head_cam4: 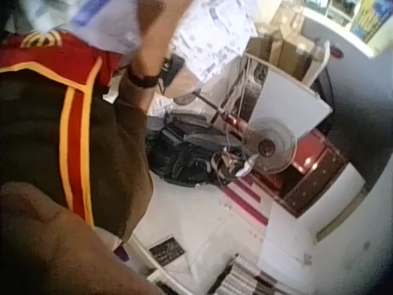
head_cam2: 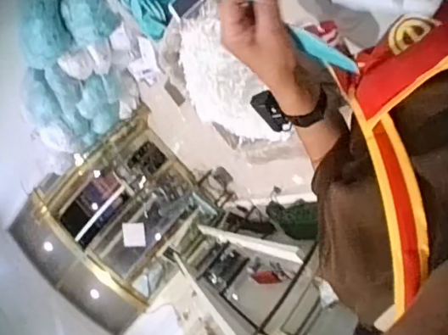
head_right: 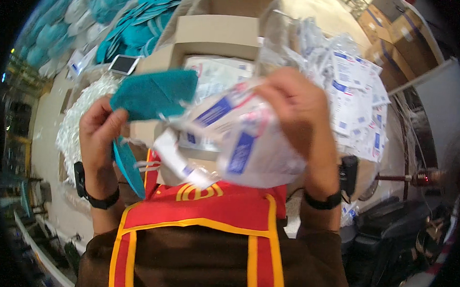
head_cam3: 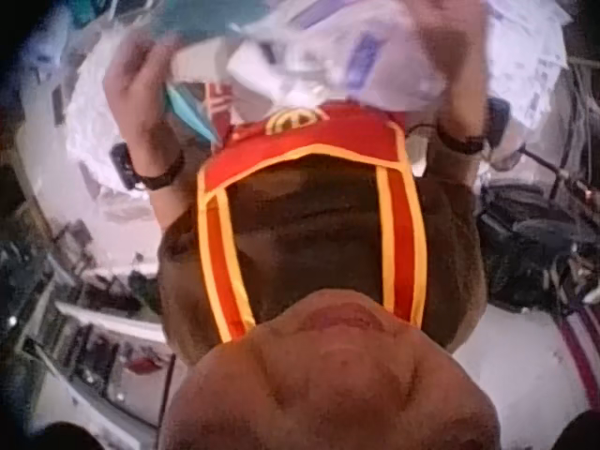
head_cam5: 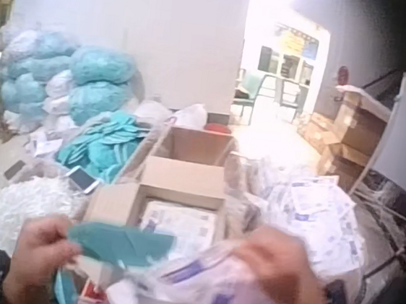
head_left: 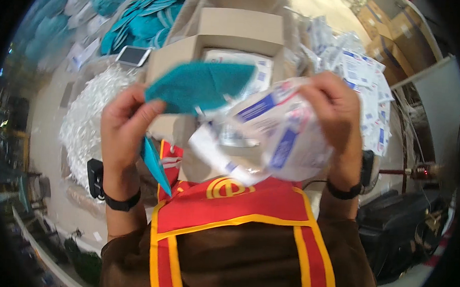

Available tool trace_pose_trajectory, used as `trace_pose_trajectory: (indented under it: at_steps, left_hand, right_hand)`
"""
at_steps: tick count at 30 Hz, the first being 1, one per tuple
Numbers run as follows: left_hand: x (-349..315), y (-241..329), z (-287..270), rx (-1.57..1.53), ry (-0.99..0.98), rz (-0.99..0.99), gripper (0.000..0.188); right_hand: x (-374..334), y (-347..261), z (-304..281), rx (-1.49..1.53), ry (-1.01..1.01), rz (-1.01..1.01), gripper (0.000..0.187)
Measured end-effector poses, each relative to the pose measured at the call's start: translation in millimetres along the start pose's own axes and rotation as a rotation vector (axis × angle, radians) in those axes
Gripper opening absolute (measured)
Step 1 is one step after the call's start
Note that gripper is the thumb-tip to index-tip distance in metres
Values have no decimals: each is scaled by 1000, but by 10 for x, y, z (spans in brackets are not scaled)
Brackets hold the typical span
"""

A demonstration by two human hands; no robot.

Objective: Packaging teal-colored masks into boxes and individual plastic pouches.

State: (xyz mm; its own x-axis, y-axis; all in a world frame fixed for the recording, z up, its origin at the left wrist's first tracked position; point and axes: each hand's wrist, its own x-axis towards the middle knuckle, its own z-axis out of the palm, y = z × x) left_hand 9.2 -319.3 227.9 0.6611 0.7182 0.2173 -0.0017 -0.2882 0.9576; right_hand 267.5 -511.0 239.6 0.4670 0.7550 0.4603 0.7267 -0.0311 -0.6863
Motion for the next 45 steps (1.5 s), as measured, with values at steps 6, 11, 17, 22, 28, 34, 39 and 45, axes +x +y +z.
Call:
trace_pose_trajectory:
  at_steps: [6,11,17,22,28,34,39,45]
  left_hand:
    - [0,-71,-326,-174,230,1,21]
    - [89,-197,-295,-317,329,-72,21]
    - [80,-363,-414,-228,338,37,47]
    - [111,-262,-141,-200,415,-3,52]
    - [75,-294,-76,-360,246,-108,42]
    - [156,-380,-40,-124,194,-158,22]
    - [240,-403,134,101,1,-47,41]
    - [221,-206,375,105,-88,-3,18]
  right_hand:
    - [139,218,48,105,-86,18,11]
    - [255,313,639,-38,-372,-137,18]
    - [506,227,1072,-339,-430,-282,19]
    - [910,660,1361,-534,-438,-176,23]
    - [853,686,1446,-658,-536,-76,24]
    - [681,481,1182,-407,-493,-152,20]
    - [393,-33,780,-288,-447,-302,15]
    - [242,-246,612,-235,-347,-358,12]
